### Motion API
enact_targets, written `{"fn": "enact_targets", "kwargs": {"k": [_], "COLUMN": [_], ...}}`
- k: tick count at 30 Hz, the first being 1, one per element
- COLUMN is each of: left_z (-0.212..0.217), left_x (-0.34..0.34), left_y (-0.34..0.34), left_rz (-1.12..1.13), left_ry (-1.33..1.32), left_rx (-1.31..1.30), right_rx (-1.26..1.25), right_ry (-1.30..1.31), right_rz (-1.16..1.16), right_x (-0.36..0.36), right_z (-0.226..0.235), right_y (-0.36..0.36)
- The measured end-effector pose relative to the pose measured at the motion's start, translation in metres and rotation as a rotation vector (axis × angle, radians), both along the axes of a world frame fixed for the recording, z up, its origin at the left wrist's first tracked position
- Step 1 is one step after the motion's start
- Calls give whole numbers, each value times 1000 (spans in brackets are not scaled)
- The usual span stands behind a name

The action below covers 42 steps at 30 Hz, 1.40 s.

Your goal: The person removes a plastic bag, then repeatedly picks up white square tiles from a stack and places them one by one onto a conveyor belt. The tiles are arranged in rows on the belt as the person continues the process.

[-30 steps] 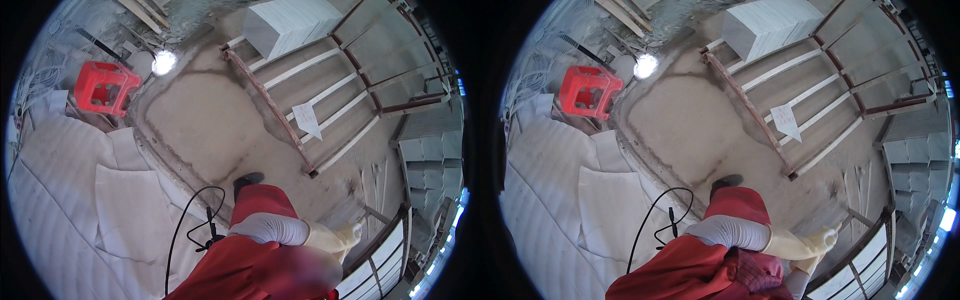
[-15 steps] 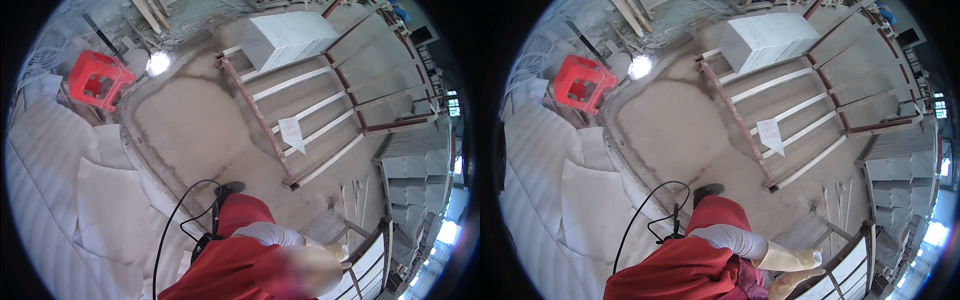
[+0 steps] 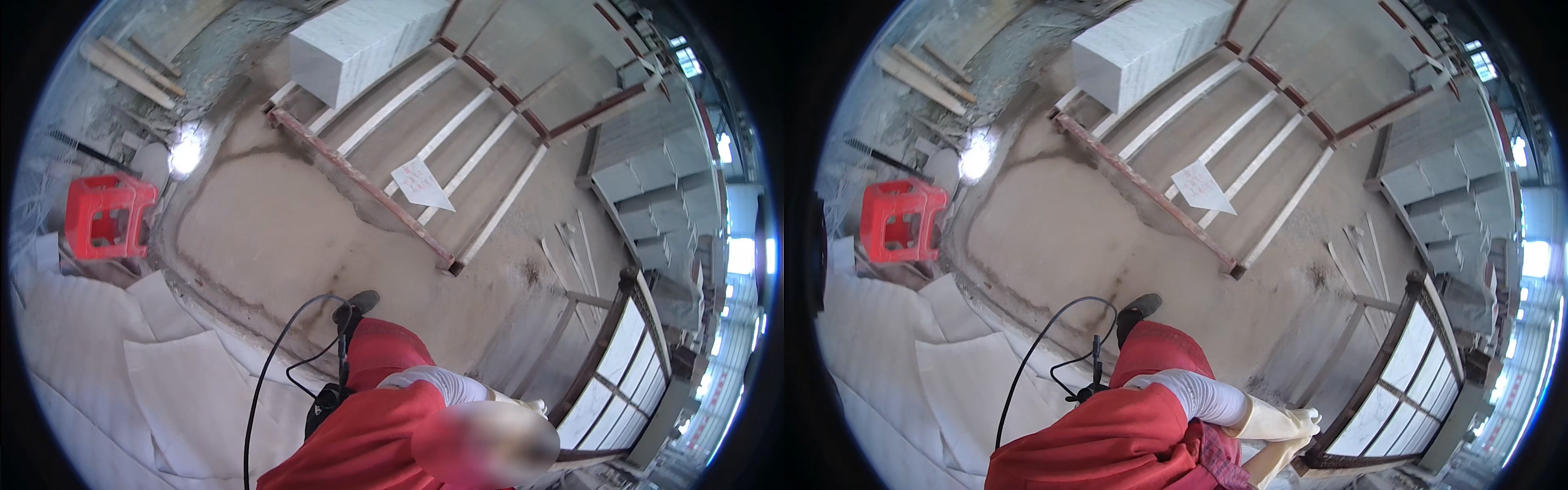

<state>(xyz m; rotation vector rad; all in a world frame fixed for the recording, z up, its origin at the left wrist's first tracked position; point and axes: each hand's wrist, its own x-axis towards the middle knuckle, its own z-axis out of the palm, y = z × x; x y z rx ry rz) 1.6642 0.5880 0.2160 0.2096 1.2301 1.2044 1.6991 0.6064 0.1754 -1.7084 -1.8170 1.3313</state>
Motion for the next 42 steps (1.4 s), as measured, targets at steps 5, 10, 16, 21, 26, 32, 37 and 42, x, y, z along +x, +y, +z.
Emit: {"fn": "enact_targets", "kwargs": {"k": [5,10,16,21,26,32,37,42], "left_z": [-14,-23,-32,39,52,29,-6,-11], "left_x": [55,75,76,-138,-361,-343,-288,-264], "left_y": [16,7,-15,-96,-204,-395,-424,-436], "left_rz": [168,92,192,-758,-1038,-953,-639,-166], "left_ry": [46,47,-55,314,698,-163,-445,-398], "left_rx": [-34,103,634,507,-57,-685,-536,-679], "right_rx": [-6,-1,69,180,188,105,49,18], "right_ry": [-35,-48,-34,-13,-60,-69,-62,-48], "right_rz": [-170,-328,-458,-583,-736,-787,-799,-767], "right_x": [64,118,160,191,234,235,226,219], "right_z": [-3,-7,-6,5,8,-10,-24,-36], "right_y": [-5,-11,-6,9,-29,-59,-71,-67]}}
